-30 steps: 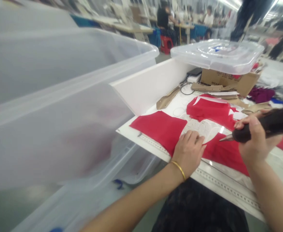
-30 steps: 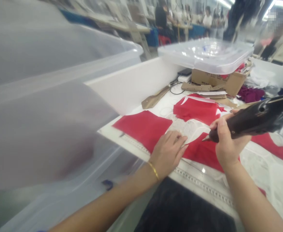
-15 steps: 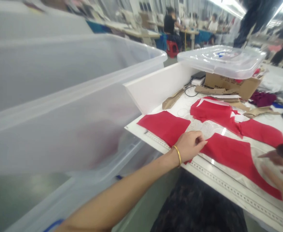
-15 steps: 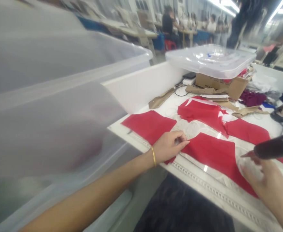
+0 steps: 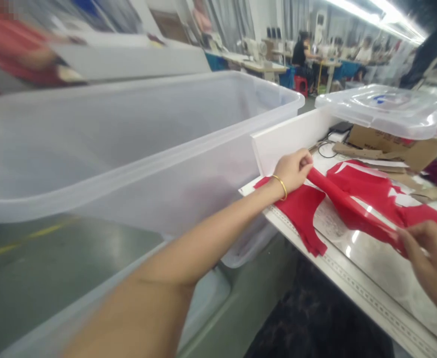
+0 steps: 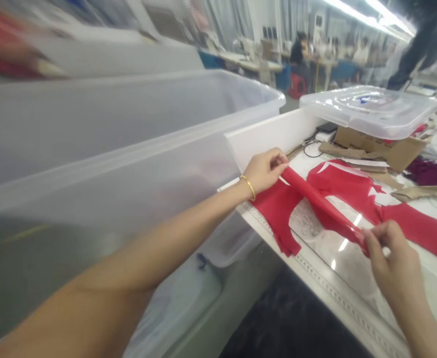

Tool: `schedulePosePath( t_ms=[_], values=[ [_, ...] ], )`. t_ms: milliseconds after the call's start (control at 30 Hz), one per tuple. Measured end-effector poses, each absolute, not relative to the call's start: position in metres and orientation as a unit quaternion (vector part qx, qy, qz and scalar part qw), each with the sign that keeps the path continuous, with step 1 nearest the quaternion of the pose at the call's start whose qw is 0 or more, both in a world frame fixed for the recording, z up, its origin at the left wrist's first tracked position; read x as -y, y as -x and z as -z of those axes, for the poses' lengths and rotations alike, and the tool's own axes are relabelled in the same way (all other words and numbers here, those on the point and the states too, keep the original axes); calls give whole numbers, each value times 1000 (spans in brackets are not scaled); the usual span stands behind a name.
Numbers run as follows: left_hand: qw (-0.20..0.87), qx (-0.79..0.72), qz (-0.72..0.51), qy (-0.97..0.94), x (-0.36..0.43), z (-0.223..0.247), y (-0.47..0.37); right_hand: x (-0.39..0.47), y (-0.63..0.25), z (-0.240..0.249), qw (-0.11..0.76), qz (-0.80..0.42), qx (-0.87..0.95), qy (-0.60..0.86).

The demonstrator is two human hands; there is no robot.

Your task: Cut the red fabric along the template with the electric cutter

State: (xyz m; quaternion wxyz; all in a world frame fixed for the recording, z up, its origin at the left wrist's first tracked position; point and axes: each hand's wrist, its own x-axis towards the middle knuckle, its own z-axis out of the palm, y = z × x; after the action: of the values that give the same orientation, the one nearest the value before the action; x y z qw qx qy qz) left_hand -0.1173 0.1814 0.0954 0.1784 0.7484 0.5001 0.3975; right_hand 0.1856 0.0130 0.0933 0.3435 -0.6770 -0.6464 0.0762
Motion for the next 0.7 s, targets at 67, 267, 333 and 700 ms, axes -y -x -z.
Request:
schedulePosePath(
  t_ms=[67,267,333,700],
  values=[
    [102,-531,-356,-762,-188,-99,142,-31,-151,-96,388,-123,645,647],
    [4,-583,-213,-784,-173,-81,201,-42,-87,-70,336,-214,747,533],
    [-5,-591,-163,-790,-165,-69,210,-39,-81,-58,266,-224,776,526],
    [-76,-582,-101,-803,-154,-45,206,-21,-92,-44,140,-177,813,537]
  ],
)
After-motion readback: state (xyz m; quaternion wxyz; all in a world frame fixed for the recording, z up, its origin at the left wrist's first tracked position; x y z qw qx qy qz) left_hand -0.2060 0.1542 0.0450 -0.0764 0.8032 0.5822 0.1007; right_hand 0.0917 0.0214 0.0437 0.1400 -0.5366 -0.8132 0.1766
